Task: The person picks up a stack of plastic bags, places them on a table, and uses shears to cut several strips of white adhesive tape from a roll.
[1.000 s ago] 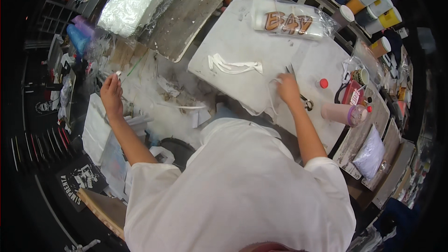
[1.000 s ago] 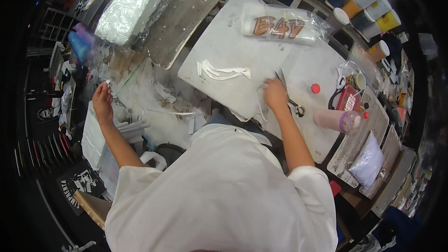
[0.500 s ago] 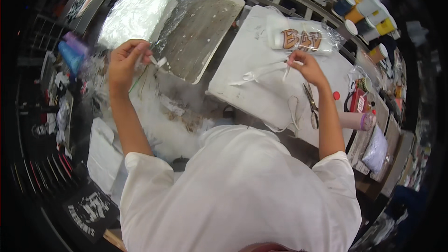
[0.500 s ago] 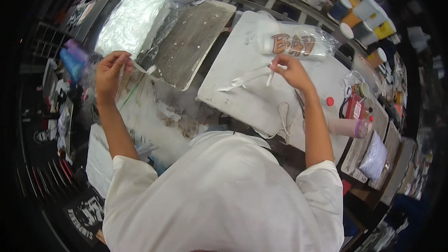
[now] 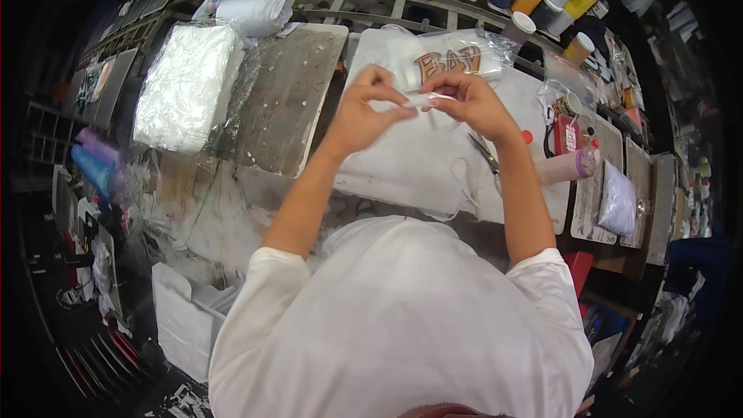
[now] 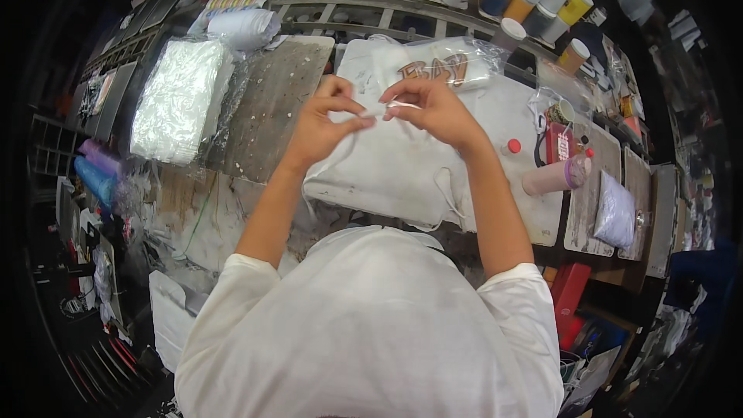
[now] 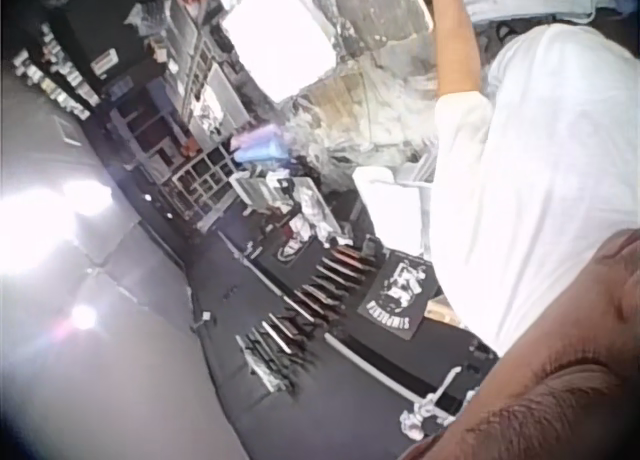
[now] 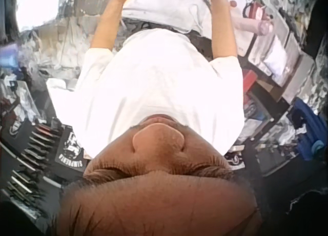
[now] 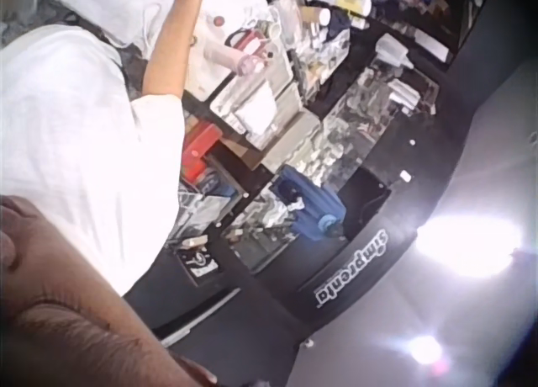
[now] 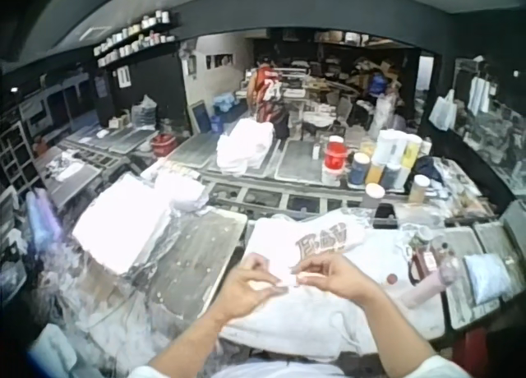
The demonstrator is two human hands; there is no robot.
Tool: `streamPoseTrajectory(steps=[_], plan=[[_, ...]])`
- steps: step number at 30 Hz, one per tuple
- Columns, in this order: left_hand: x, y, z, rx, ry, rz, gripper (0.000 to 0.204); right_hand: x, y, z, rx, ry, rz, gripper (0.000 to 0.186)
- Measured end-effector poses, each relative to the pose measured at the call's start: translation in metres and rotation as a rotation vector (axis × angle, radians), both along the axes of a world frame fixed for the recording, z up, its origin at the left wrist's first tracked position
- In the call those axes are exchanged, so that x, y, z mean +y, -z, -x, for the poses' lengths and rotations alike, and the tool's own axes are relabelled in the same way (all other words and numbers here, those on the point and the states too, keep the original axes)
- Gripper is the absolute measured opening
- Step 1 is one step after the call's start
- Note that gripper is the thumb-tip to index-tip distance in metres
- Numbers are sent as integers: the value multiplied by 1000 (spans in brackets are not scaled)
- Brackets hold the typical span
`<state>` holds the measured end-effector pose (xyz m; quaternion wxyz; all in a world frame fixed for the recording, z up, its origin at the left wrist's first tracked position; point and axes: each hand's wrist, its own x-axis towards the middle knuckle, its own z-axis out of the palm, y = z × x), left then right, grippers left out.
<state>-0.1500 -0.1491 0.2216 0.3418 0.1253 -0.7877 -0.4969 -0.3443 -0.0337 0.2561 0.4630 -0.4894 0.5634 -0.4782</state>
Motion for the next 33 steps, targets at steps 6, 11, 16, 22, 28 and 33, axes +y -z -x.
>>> streamPoseTrajectory(steps=[6, 11, 16, 22, 28, 33], plan=[[14, 44, 19, -176, 180, -454, 7, 13, 16, 22, 66, -21, -37, 28], [-36, 49, -36, -58, -51, -534, 10, 69, 43, 88, -28, -31, -164, 23], [-44, 55, -50, 20, -111, -581, 16, 101, 51, 110, -68, 321, -65, 18], [-43, 69, -52, -26, -223, -599, 16, 110, 49, 136, -129, 357, -43, 11], [-35, 65, -56, -126, -303, -235, 20, 108, 10, 116, -263, 305, 253, 12], [-8, 12, -17, -121, -261, -278, 20, 68, -7, 71, -312, 194, 243, 19]])
